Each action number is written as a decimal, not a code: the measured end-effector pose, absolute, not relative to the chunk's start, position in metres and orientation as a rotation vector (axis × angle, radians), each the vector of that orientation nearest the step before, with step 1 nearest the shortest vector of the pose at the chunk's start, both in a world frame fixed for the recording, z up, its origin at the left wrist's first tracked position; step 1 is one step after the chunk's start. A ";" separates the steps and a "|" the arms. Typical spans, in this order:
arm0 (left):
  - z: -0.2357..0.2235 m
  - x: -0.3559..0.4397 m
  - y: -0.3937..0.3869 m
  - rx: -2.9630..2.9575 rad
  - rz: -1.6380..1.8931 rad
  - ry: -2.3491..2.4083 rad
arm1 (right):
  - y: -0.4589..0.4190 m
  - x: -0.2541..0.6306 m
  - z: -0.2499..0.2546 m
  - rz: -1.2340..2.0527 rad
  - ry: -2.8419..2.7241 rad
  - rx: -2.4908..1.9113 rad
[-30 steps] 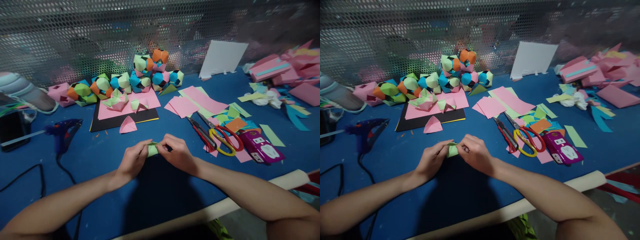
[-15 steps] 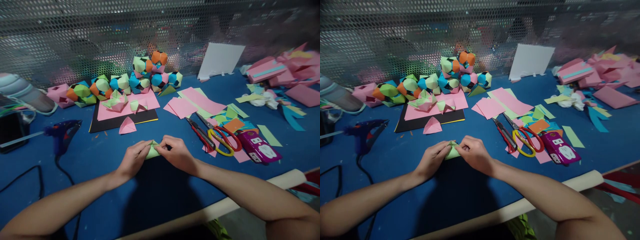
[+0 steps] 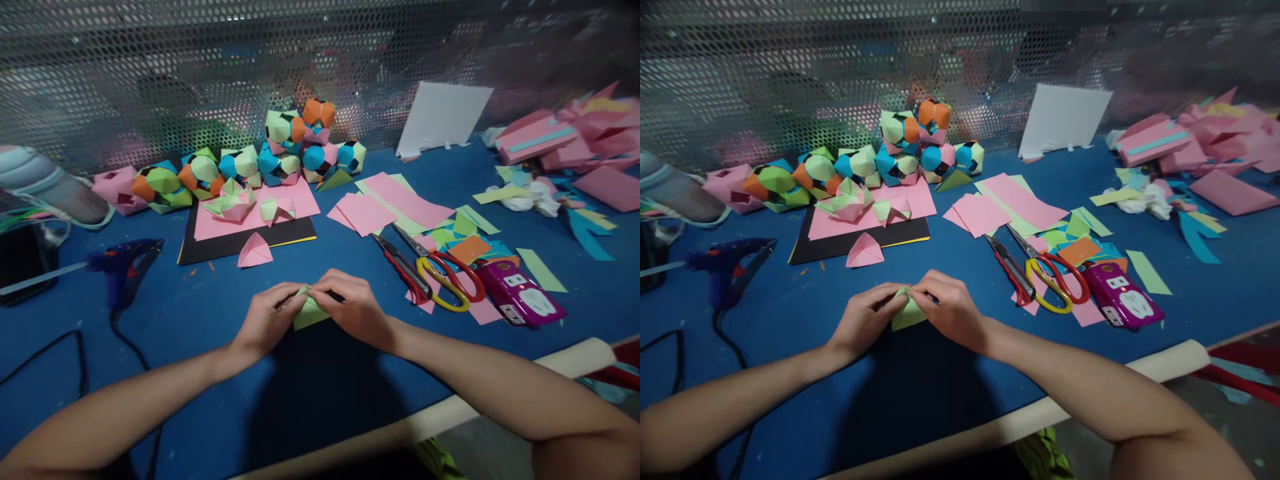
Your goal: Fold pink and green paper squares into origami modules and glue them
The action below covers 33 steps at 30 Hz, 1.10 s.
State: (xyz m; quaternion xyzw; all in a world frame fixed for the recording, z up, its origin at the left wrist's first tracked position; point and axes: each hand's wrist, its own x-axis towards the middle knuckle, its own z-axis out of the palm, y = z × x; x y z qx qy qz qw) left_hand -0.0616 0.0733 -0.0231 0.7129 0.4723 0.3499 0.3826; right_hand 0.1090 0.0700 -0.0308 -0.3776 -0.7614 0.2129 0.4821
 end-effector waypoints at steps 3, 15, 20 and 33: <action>-0.022 -0.062 0.072 1.834 0.908 1.233 | 0.070 0.110 -0.031 0.571 -1.819 -0.953; -0.020 -0.063 0.072 1.883 0.933 1.202 | 0.070 0.109 -0.029 0.622 -1.845 -0.932; -0.021 -0.064 0.072 1.858 0.933 1.161 | 0.070 0.109 -0.030 0.590 -1.836 -0.902; -0.024 -0.058 0.069 1.206 0.884 1.221 | 0.070 0.111 -0.031 0.629 -1.847 -0.840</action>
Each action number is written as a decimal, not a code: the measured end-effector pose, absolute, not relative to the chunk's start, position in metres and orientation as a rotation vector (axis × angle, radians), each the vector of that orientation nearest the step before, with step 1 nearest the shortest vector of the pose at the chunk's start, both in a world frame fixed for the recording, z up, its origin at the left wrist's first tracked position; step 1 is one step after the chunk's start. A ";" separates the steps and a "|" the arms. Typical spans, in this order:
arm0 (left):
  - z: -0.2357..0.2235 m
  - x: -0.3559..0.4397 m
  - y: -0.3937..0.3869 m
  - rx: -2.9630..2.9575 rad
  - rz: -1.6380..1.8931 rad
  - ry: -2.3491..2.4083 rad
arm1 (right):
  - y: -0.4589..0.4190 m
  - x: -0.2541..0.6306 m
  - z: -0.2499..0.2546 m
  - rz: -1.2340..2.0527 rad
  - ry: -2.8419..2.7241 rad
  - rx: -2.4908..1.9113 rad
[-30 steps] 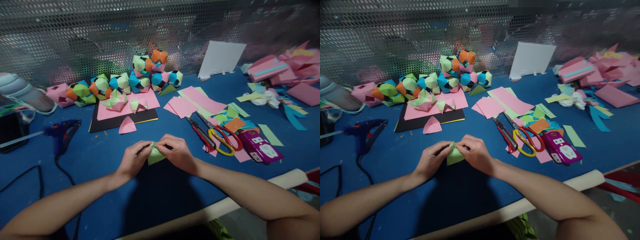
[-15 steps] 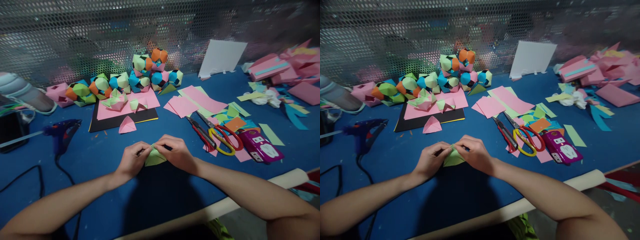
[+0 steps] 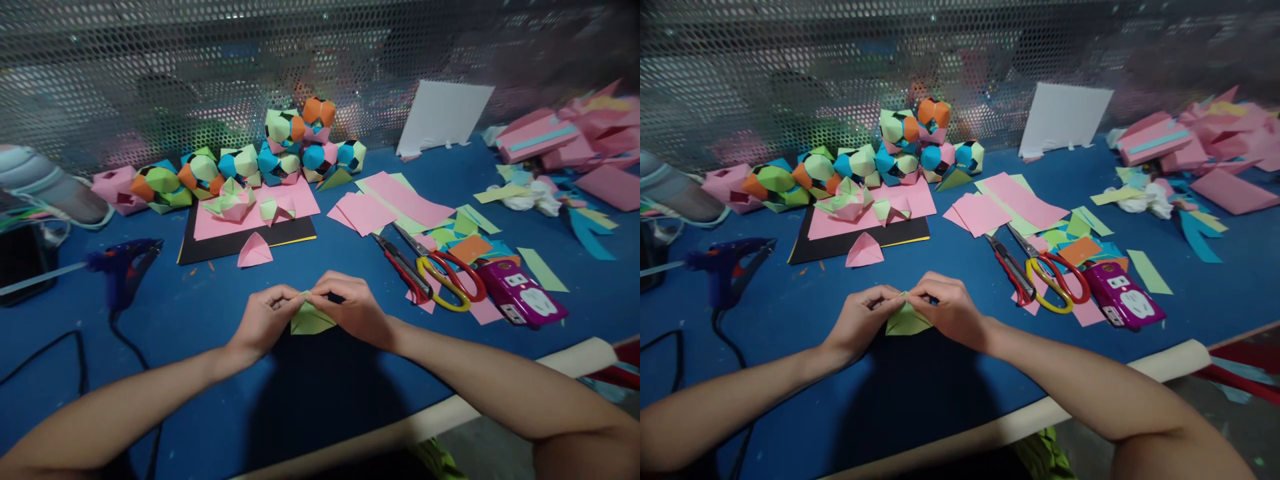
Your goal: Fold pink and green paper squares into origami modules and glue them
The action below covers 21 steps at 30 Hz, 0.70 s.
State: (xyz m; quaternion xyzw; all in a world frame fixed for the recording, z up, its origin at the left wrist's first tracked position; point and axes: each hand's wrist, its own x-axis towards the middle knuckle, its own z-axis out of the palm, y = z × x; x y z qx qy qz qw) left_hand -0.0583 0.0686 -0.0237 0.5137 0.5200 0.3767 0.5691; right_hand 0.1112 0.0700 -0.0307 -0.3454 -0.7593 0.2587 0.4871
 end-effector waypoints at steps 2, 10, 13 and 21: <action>-0.024 -0.059 0.068 1.200 0.885 1.209 | 0.070 0.111 -0.032 0.643 -1.855 -0.823; -0.020 -0.058 0.068 1.383 0.917 1.128 | 0.068 0.109 -0.029 0.684 -1.843 -0.867; -0.019 -0.058 0.070 1.361 0.950 1.183 | 0.068 0.109 -0.026 0.749 -1.835 -0.937; -0.022 -0.061 0.075 1.402 1.017 1.292 | 0.070 0.109 -0.033 0.699 -1.906 -1.176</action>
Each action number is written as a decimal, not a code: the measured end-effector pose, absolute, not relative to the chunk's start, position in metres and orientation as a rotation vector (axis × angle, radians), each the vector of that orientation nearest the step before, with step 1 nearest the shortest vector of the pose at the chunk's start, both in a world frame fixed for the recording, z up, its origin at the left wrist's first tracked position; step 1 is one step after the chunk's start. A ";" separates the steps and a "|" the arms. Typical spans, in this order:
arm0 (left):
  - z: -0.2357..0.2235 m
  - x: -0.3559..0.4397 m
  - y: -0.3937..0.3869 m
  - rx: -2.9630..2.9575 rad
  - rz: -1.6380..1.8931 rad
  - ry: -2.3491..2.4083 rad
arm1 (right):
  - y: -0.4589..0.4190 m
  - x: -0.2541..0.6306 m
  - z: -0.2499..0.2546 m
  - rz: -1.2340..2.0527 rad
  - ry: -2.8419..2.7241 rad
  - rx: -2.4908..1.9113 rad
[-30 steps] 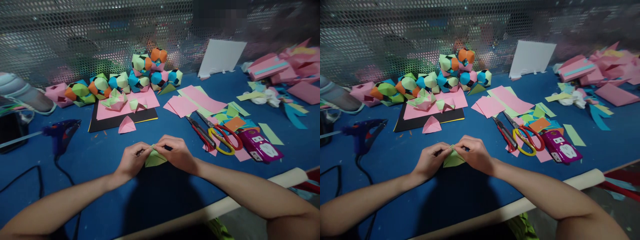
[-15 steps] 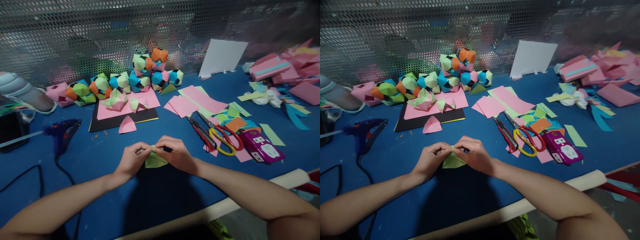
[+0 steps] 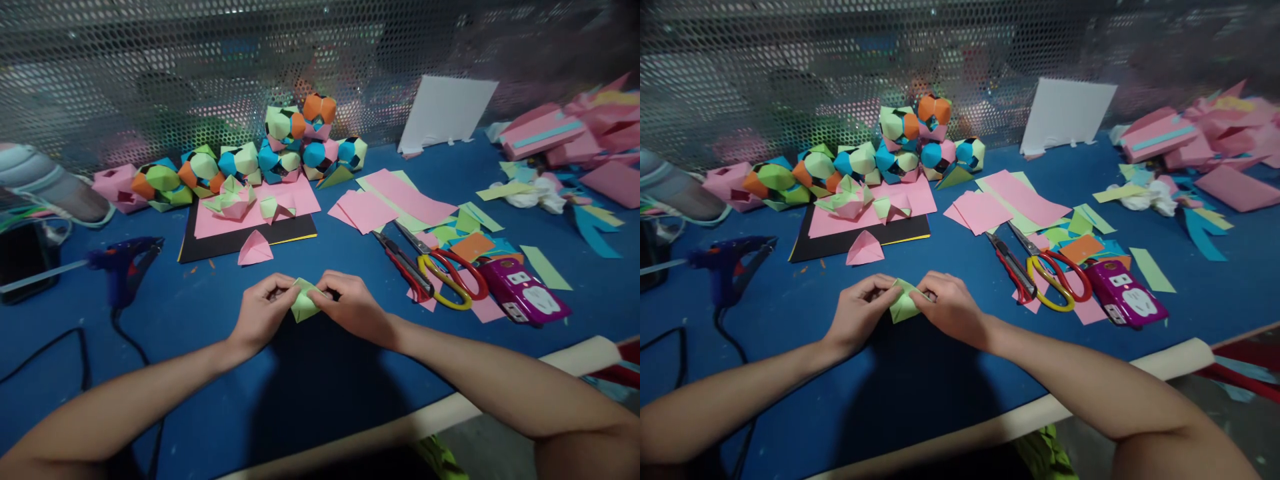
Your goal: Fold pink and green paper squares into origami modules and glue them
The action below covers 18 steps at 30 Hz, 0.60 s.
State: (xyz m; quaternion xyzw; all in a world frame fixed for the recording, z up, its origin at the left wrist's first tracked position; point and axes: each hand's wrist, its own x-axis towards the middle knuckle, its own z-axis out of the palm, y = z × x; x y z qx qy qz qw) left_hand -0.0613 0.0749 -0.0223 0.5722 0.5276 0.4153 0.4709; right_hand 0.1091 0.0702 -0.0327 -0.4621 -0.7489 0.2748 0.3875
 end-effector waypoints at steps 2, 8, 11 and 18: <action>-0.023 -0.061 0.075 1.433 1.031 1.279 | 0.070 0.109 -0.034 0.694 -1.888 -1.148; -0.022 -0.060 0.075 1.445 1.023 1.199 | 0.070 0.108 -0.030 0.758 -1.806 -1.224; -0.021 -0.060 0.075 1.436 1.029 1.182 | 0.071 0.107 -0.029 0.786 -1.772 -1.256; -0.018 -0.059 0.075 1.370 0.964 1.223 | 0.071 0.107 -0.032 0.760 -1.747 -1.232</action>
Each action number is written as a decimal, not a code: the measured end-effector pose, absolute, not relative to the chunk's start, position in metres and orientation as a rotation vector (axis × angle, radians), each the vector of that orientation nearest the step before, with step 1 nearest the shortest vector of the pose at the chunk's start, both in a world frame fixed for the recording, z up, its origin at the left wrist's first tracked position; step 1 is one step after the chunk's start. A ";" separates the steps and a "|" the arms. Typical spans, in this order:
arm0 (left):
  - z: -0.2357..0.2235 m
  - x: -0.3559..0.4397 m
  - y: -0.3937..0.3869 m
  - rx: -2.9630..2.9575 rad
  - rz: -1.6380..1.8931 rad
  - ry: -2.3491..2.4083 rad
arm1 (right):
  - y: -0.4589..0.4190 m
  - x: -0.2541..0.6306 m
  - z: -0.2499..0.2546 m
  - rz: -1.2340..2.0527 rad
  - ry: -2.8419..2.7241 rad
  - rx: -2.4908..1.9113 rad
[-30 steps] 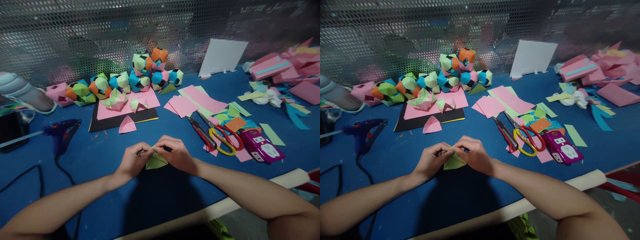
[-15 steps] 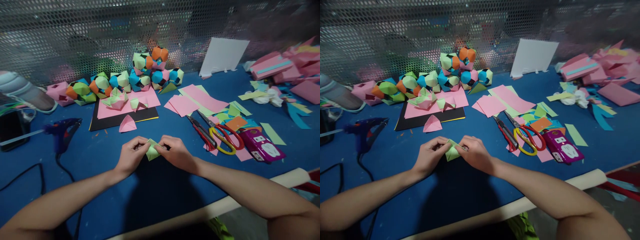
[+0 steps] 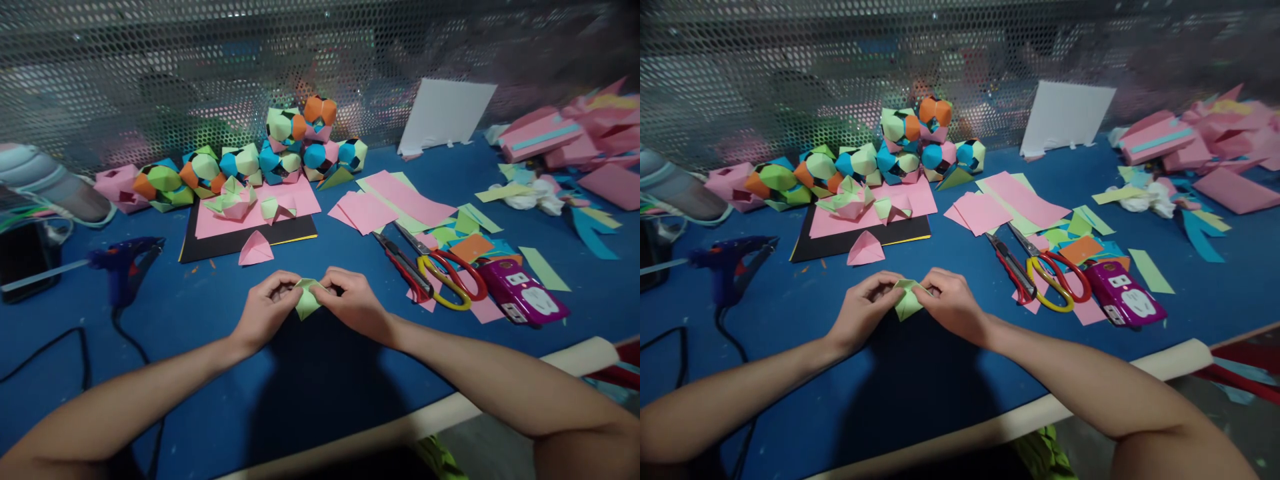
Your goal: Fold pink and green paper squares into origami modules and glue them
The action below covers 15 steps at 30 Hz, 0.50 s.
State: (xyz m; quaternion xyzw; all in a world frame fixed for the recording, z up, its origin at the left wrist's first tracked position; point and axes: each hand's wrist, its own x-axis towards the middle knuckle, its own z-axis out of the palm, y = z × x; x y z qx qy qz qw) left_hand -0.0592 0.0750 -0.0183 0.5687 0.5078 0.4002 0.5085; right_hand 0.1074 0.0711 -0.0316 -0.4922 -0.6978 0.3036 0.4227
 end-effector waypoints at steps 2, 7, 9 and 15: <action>-0.019 -0.059 0.075 1.319 0.930 1.213 | 0.072 0.108 -0.032 0.750 -1.733 -1.229; -0.022 -0.058 0.075 1.286 0.904 1.234 | 0.071 0.106 -0.034 0.708 -1.753 -1.199; -0.022 -0.057 0.075 1.307 0.910 1.256 | 0.071 0.105 -0.035 0.649 -1.793 -1.156; -0.019 -0.056 0.074 1.326 0.914 1.312 | 0.070 0.107 -0.036 0.537 -1.922 -1.086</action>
